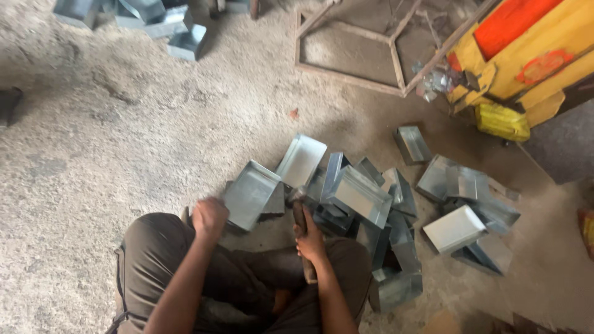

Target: The person sits on the floor and uses a hammer to shape and assemble small rectangular metal boxes, picking each one up from a pile and placing it back down after hammering.

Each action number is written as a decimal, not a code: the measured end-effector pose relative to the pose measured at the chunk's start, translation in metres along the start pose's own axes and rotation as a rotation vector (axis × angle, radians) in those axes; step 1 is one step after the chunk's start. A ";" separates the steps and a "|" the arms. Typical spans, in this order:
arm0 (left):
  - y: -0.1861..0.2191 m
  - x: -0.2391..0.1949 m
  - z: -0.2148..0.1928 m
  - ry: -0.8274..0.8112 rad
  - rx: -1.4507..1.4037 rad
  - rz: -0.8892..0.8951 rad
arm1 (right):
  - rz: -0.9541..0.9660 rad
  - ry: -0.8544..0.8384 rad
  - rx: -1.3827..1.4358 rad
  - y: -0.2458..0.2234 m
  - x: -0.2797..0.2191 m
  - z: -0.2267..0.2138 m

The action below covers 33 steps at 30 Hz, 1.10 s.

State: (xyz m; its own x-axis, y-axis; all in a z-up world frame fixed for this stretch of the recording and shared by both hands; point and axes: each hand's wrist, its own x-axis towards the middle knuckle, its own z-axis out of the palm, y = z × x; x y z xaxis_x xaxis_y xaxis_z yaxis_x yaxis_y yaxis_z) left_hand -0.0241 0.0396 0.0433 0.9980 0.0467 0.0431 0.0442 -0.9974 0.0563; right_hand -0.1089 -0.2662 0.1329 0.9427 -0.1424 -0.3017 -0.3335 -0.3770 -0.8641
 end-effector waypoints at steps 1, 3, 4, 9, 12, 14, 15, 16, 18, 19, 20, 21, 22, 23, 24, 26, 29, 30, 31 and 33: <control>0.013 -0.007 -0.002 -0.097 -0.204 -0.124 | 0.001 0.011 -0.053 -0.007 -0.002 0.000; 0.032 -0.027 -0.022 -0.212 -0.441 -0.249 | 0.018 0.013 -0.136 -0.012 -0.012 0.004; 0.038 -0.035 -0.038 -0.228 -0.487 -0.256 | 0.024 0.003 -0.169 -0.016 -0.012 0.004; 0.036 -0.054 -0.108 -0.253 -0.578 -0.300 | 0.072 -0.009 -0.220 -0.020 -0.014 0.006; 0.029 -0.043 -0.124 -0.192 -0.624 -0.389 | 0.088 -0.037 -0.219 -0.022 -0.015 0.006; 0.022 -0.046 -0.118 -0.082 -0.761 -0.432 | 0.091 -0.069 -0.240 -0.024 -0.009 0.006; 0.018 -0.047 -0.114 0.009 -0.869 -0.435 | 0.095 -0.087 -0.255 -0.024 -0.010 0.005; 0.014 -0.047 -0.109 0.106 -0.975 -0.440 | 0.096 -0.108 -0.269 -0.024 -0.010 0.004; 0.013 -0.053 -0.099 0.228 -1.101 -0.546 | 0.109 -0.120 -0.302 -0.026 -0.010 0.002; 0.014 -0.058 -0.097 0.293 -1.163 -0.598 | 0.120 -0.112 -0.320 -0.026 -0.011 0.000; 0.012 -0.061 -0.098 0.247 -1.188 -0.630 | 0.128 -0.095 -0.322 -0.029 -0.010 0.004; 0.012 -0.067 -0.099 0.200 -1.212 -0.662 | 0.109 -0.091 -0.297 -0.033 -0.006 0.009; 0.020 -0.075 -0.099 0.137 -1.242 -0.705 | 0.105 -0.088 -0.286 -0.032 -0.009 0.007; 0.024 -0.072 -0.101 0.195 -1.168 -0.570 | 0.100 -0.086 -0.274 -0.031 -0.009 0.006; 0.026 -0.073 -0.103 0.246 -1.087 -0.445 | 0.111 -0.092 -0.269 -0.030 -0.011 0.006; 0.027 -0.064 -0.110 0.378 -0.836 -0.179 | 0.123 -0.101 -0.262 -0.035 -0.010 0.004; 0.024 -0.015 -0.131 0.162 -0.319 0.058 | 0.185 -0.064 -0.236 -0.038 -0.013 0.004; 0.022 0.010 -0.137 0.180 -0.072 0.217 | 0.194 -0.067 -0.237 -0.037 -0.014 0.005; 0.021 0.032 -0.140 0.195 0.176 0.377 | 0.203 -0.070 -0.238 -0.035 -0.014 0.007; 0.025 0.071 -0.138 0.152 0.240 0.487 | 0.191 -0.077 -0.221 -0.033 -0.007 0.007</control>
State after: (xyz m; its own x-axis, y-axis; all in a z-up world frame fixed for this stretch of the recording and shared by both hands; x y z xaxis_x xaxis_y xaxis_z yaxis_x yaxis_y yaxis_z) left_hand 0.0412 0.0254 0.1859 0.8886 -0.4331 0.1515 -0.3935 -0.8891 -0.2337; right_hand -0.1046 -0.2464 0.1606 0.8580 -0.1634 -0.4869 -0.4906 -0.5414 -0.6828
